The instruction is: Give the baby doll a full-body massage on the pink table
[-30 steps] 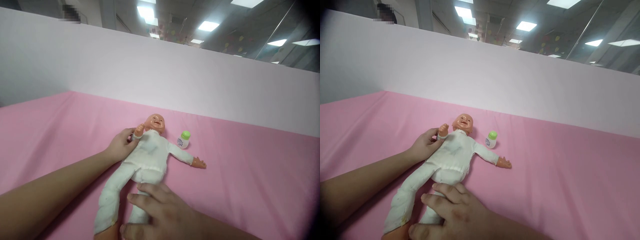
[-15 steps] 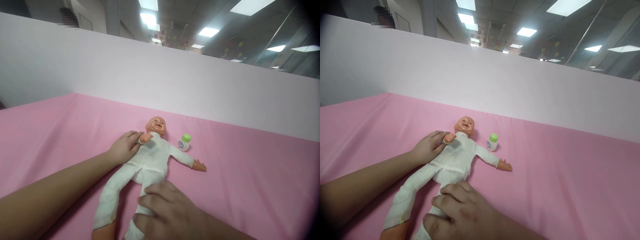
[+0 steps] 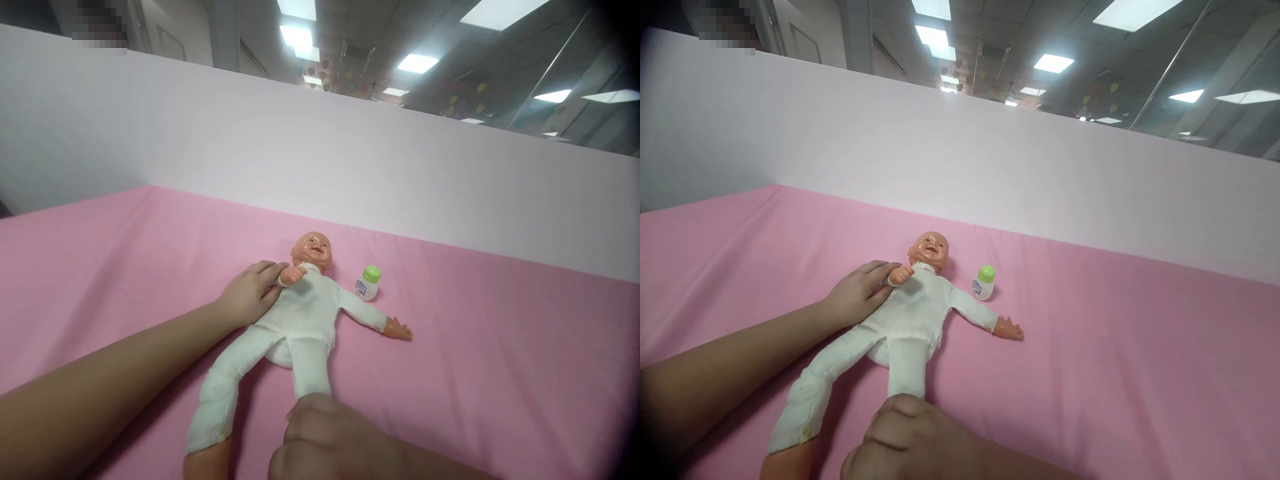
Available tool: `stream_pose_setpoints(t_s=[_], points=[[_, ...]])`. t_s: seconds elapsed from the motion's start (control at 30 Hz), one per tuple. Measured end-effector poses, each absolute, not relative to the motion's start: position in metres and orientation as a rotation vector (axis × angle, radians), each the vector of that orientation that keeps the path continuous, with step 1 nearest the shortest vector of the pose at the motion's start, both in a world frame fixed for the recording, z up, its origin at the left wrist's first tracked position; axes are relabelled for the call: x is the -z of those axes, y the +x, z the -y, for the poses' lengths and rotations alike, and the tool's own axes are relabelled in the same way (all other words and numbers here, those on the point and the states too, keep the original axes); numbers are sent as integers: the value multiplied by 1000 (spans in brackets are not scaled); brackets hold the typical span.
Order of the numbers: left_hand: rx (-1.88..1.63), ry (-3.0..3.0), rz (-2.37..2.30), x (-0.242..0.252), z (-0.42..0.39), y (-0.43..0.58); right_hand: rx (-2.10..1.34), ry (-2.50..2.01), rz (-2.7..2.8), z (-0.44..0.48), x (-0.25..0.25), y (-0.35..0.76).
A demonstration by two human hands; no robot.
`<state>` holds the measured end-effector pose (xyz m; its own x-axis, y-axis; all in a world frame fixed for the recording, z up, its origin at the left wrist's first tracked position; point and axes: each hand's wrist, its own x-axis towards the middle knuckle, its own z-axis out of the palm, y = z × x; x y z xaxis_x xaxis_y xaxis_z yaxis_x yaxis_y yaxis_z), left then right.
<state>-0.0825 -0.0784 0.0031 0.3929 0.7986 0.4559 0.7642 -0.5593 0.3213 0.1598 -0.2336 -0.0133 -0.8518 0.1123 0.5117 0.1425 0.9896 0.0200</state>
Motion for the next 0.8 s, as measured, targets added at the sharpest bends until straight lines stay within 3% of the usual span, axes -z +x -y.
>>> stream_pose_setpoints(t_s=[0.17, 0.33, 0.63, 0.8], points=[[-884, 2593, -1455, -2, 79, -82, 223, -446, 2283, 237, -20, 182], [-879, 2595, -1456, -2, 79, -81, 334, -677, 2233, 213, -7, 195], [-810, 2579, -1345, -3, 77, -77, -72, -832, 2328, 178, 8, 185], [-986, 2385, -1386, -3, 78, -75, -106, -760, 2218, 180, -2, 190]])
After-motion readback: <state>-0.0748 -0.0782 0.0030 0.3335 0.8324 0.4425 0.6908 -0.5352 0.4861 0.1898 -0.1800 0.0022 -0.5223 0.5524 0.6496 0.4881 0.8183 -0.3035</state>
